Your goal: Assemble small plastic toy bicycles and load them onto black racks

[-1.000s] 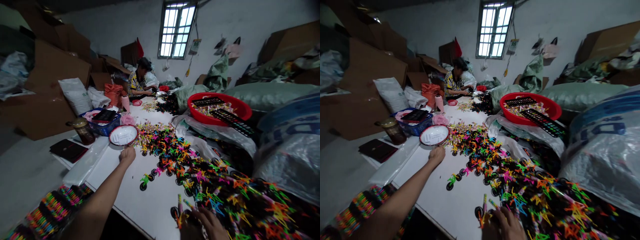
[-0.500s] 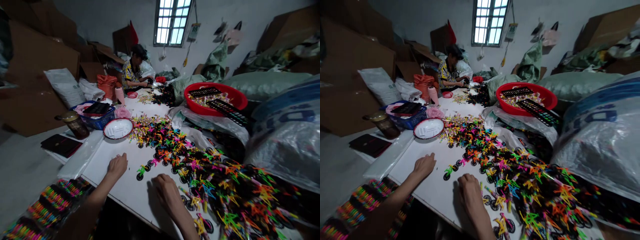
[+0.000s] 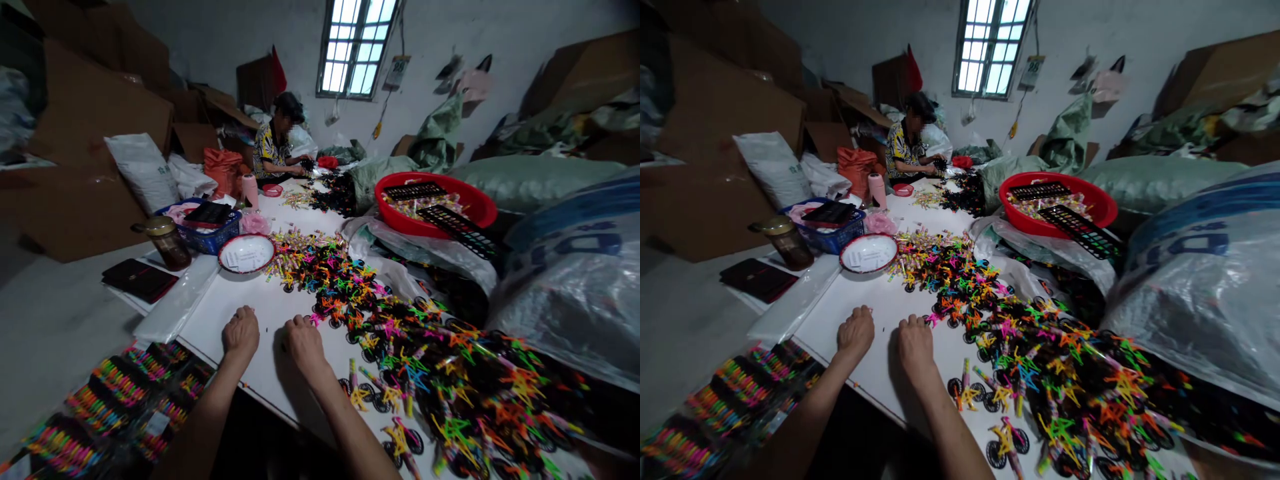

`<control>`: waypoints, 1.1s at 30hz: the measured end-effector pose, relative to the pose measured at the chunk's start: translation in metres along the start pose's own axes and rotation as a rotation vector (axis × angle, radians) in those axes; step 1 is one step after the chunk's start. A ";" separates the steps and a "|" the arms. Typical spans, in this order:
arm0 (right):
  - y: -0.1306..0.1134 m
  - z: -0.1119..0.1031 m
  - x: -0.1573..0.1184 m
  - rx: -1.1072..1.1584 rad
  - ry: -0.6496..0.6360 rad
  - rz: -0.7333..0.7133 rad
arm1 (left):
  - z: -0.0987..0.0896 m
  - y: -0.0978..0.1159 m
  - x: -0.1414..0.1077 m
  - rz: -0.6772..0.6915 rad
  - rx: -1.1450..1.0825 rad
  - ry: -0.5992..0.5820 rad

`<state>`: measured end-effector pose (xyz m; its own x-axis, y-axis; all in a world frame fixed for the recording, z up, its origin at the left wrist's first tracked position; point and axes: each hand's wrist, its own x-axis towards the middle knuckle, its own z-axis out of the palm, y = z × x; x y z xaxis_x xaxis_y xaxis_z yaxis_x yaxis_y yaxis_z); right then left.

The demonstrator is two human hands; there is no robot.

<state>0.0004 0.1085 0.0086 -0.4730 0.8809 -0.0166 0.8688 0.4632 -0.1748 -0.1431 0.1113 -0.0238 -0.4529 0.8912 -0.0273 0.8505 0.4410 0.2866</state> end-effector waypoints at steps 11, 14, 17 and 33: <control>0.013 0.023 -0.054 0.735 0.234 0.017 | 0.006 -0.019 -0.041 0.050 -0.774 -0.191; 0.017 0.011 -0.059 1.271 0.237 0.154 | 0.006 0.001 -0.065 -0.058 -1.254 -0.385; 0.014 0.009 -0.065 1.561 0.179 0.223 | 0.002 0.016 -0.079 -0.157 -1.632 -0.481; 0.038 -0.002 -0.083 1.150 0.295 0.344 | 0.012 0.014 -0.102 0.010 -1.461 -0.640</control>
<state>0.0732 0.0534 0.0055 -0.0653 0.9972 -0.0366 0.2370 -0.0201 -0.9713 -0.0812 0.0280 -0.0289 0.0533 0.9551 -0.2914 -0.2940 0.2939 0.9095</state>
